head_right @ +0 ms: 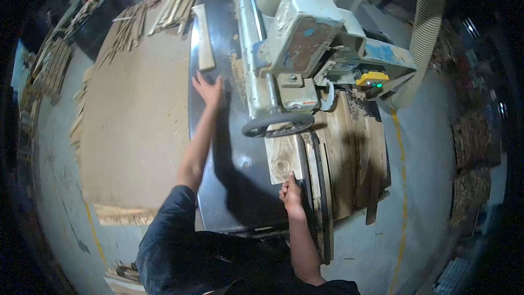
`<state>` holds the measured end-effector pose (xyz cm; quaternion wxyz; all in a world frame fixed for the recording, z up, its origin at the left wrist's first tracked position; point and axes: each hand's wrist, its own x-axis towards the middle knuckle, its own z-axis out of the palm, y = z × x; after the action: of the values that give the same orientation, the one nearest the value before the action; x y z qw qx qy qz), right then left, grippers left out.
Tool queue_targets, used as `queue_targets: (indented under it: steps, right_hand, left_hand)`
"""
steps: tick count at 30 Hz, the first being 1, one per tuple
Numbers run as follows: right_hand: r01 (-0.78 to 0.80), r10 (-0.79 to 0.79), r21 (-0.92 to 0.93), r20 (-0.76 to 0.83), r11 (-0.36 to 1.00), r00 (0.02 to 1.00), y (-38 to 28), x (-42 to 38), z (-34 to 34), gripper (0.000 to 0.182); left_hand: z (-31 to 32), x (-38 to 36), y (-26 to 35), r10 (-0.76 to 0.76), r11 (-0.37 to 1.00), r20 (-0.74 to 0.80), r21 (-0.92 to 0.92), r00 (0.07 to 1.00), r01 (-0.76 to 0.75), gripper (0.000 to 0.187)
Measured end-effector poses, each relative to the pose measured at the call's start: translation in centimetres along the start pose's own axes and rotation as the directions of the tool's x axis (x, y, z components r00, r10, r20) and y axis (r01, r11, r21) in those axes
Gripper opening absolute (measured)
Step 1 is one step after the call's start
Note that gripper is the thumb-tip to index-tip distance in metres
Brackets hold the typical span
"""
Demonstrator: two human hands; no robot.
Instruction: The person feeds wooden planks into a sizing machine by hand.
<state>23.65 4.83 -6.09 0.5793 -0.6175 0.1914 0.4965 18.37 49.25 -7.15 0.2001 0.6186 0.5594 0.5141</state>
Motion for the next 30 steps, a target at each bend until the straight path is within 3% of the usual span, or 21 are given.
queue_targets:
  steps: [1,3,5,8,11,14,15,17,18,19,20,21,22,24,25,28,29,30]
  right_hand:
    - [0.012,-0.012,0.021,-0.023,1.000,1.000,-0.3,0.5,0.4,0.052]
    - [0.016,-0.016,-0.018,-0.034,1.000,0.999,-1.0,1.4,1.2,0.051]
    - [0.011,-0.011,0.001,-0.069,1.000,0.998,-1.9,2.1,2.4,0.052]
    - [0.053,-0.055,-0.050,-0.051,0.997,0.997,-3.5,3.3,4.2,0.051]
    - [0.073,-0.064,-0.043,0.183,0.996,0.981,-4.4,5.7,4.3,0.044]
    - [0.220,-0.209,-0.037,0.188,0.975,0.960,-4.6,3.6,4.8,0.039]
    - [0.283,-0.269,-0.030,0.219,0.959,0.938,-3.7,3.2,4.5,0.038]
    - [0.353,-0.328,-0.102,0.201,0.930,0.923,-1.6,1.0,3.3,0.035]
    - [0.632,-0.594,-0.180,0.226,0.754,0.772,0.2,0.4,2.1,0.028]
    - [0.836,-0.793,-0.245,0.272,0.491,0.545,1.3,-0.1,1.0,0.021]
    - [0.838,-0.793,-0.239,0.277,0.491,0.543,1.4,-1.7,-0.3,0.021]
    - [0.890,-0.923,-0.417,0.239,0.182,0.301,1.4,-4.7,-2.2,0.016]
    - [0.803,-0.967,-0.582,0.253,-0.126,0.031,1.4,-7.4,-4.4,0.011]
    - [0.668,-0.968,-0.735,0.235,-0.119,0.087,2.1,-10.0,-9.0,0.026]
    - [0.565,-0.973,-0.815,0.214,-0.129,0.086,2.6,-10.7,-11.0,0.034]
    - [0.350,-0.923,-0.935,0.189,-0.064,0.335,4.4,-11.4,-16.3,0.059]
    - [0.387,-0.915,-0.915,0.247,-0.113,0.317,5.1,-10.9,-17.6,0.049]
    - [0.381,-0.904,-0.914,0.276,-0.142,0.326,5.7,-11.2,-18.4,0.044]
  left_hand:
    - [0.8,2.9,0.3,-0.117,0.986,0.175,0.142,0.978,0.092,0.095]
    - [1.8,7.1,0.2,-0.130,0.894,0.495,0.433,0.859,-0.115,0.079]
    - [2.0,6.9,-0.5,0.033,0.822,0.493,0.482,0.870,-0.304,0.067]
    - [-0.7,4.1,0.9,0.140,0.749,0.455,0.531,0.879,-0.395,0.055]
    - [-5.5,-1.0,2.5,0.160,0.800,0.432,0.470,0.887,-0.373,0.038]
    - [-10.5,-7.7,1.1,0.216,0.782,0.398,0.475,0.891,-0.403,0.024]
    - [-12.6,-9.8,1.5,0.156,0.797,0.400,0.488,0.903,-0.355,0.020]
    - [-17.7,-15.2,3.0,0.042,0.835,0.373,0.496,0.927,-0.238,0.034]
    - [-20.4,-17.7,3.7,-0.065,0.863,0.418,0.479,0.906,-0.159,0.048]
    - [-23.0,-20.2,4.5,-0.172,0.882,0.463,0.465,0.870,-0.073,0.065]
    - [-25.5,-22.6,5.0,-0.218,0.899,0.501,0.436,0.837,-0.027,0.078]
    - [-27.6,-24.9,5.2,-0.263,0.912,0.544,0.410,0.797,0.020,0.093]
    - [-29.3,-27.4,5.0,-0.265,0.910,0.547,0.414,0.794,0.019,0.093]
    - [-32.2,-31.6,5.0,-0.094,0.991,0.565,0.133,0.820,0.022,0.104]
    - [-33.0,-33.0,5.1,-0.094,0.991,0.574,0.136,0.813,0.019,0.104]
    - [-35.5,-37.5,5.4,-0.065,0.988,0.667,0.148,0.742,-0.047,0.102]
    - [-35.6,-39.0,5.0,-0.073,0.979,0.679,0.190,0.730,-0.078,0.097]
    - [-36.3,-39.6,7.3,-0.114,0.986,0.699,0.169,0.706,-0.008,0.094]
